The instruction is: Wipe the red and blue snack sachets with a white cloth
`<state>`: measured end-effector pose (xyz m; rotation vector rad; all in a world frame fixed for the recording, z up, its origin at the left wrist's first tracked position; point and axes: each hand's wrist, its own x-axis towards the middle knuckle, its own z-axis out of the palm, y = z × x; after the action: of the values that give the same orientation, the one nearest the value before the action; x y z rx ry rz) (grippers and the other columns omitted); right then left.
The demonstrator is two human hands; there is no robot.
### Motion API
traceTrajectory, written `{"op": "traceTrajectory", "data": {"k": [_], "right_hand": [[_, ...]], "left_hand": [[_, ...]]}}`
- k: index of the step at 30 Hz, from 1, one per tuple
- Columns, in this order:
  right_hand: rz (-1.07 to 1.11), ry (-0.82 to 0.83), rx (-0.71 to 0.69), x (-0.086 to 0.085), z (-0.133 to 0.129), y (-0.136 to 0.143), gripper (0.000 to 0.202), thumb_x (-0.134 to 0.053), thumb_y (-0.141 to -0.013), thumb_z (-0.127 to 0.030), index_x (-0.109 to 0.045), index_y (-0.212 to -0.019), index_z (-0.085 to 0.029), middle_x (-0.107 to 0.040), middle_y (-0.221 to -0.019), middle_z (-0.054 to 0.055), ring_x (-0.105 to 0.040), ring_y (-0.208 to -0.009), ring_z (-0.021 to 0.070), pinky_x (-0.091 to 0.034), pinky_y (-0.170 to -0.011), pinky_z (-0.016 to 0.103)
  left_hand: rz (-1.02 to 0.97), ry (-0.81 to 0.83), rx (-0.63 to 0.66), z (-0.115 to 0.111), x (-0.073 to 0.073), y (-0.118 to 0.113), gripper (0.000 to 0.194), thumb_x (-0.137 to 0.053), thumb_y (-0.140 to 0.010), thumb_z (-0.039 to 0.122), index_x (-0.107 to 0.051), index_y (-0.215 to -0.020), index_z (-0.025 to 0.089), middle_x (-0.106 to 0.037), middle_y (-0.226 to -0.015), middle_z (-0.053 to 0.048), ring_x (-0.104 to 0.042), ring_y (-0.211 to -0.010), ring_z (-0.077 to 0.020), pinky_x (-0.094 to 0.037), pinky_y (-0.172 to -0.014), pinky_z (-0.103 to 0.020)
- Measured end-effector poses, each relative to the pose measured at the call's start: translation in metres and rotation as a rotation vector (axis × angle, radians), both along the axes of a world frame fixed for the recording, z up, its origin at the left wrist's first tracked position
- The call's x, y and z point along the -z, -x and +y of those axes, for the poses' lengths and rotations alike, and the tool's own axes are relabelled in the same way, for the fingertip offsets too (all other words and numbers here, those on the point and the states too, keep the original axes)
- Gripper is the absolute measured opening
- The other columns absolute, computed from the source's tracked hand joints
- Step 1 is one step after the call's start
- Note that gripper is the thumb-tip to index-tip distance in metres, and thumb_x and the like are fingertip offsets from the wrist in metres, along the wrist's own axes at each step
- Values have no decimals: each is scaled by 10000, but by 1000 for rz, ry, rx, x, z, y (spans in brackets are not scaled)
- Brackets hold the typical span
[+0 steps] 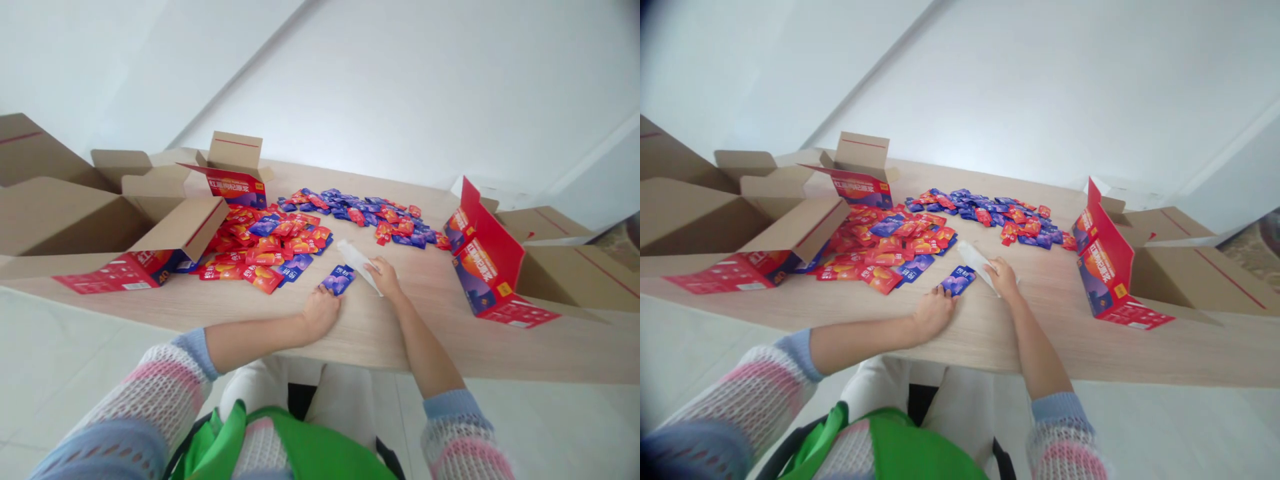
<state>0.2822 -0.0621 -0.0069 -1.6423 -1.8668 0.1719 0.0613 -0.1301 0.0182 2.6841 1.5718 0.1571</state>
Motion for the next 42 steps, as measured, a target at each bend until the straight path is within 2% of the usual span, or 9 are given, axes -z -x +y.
{"op": "traceTrajectory", "data": {"k": [4, 6, 10, 15, 20, 26, 29, 35, 42], "right_hand": [[-24, 94, -331, -10, -13, 40, 373, -460, -911, -462, -708, -1057, -224, -663, -896, 43, -610, -815, 163, -450, -728, 242], [-130, 194, -396, -13, -17, 59, 357, -503, -884, -486, -695, -1097, -275, -694, -906, 32, -629, -826, 167, -452, -710, 234], [-214, 276, -204, -17, -16, 74, 362, -510, -871, -515, -663, -1151, -345, -725, -954, 29, -652, -907, 193, -452, -719, 237], [-245, 260, 81, -17, -3, 65, 402, -462, -884, -540, -643, -1186, -347, -728, -930, 68, -669, -843, 222, -459, -691, 280], [-252, 285, 270, -14, 9, 27, 400, -480, -874, -524, -671, -1155, -312, -722, -914, 108, -667, -846, 264, -459, -690, 325], [-141, 184, 423, -16, 7, -10, 492, -385, -911, -548, -631, -1227, -261, -707, -1005, 124, -654, -908, 277, -455, -698, 323], [-162, 88, 306, -15, -1, 8, 513, -333, -930, -558, -625, -1230, -261, -702, -1038, 107, -652, -908, 249, -443, -707, 298], [-332, 206, 42, -9, -14, 53, 434, -383, -929, -526, -605, -1244, -327, -706, -928, 63, -651, -807, 204, -400, -633, 259], [-303, 267, -402, -25, -20, 57, 409, -493, -891, -524, -599, -1246, -349, -667, -847, 20, -606, -777, 157, -364, -639, 227]], "left_hand": [[54, 19, 63, 0, 0, 2, 351, -357, -925, 139, -682, -1020, 48, -667, -930, -216, -639, -901, -299, -492, -729, -393], [68, 27, 72, 0, 3, 1, 334, -387, -899, 109, -670, -1061, 41, -671, -911, -221, -648, -861, -298, -488, -719, -394], [61, -29, 62, 0, 4, -3, 336, -401, -886, 94, -667, -1084, 40, -644, -1021, -266, -616, -970, -331, -477, -747, -426], [100, 24, 56, -1, -5, -9, 294, -426, -823, 13, -716, -865, 26, -659, -917, -266, -631, -901, -347, -464, -696, -427], [117, -4, 51, -1, 2, -5, 297, -424, -870, 74, -713, -926, 41, -660, -891, -237, -635, -830, -326, -464, -652, -405], [92, -123, 57, 4, 20, -1, 330, -409, -927, 171, -672, -1061, 23, -633, -1030, -285, -593, -996, -357, -479, -732, -454], [84, -119, 98, 7, 20, -3, 353, -398, -940, 185, -654, -1104, 5, -601, -1117, -321, -574, -1064, -377, -478, -764, -469], [125, -177, 164, 9, 24, -7, 382, -416, -940, 193, -620, -1134, -64, -562, -1150, -370, -595, -1070, -395, -471, -811, -494], [216, -362, 207, 11, 40, -10, 284, -493, -900, 183, -678, -1023, 6, -672, -958, -282, -659, -928, -359, -462, -787, -489]]}}
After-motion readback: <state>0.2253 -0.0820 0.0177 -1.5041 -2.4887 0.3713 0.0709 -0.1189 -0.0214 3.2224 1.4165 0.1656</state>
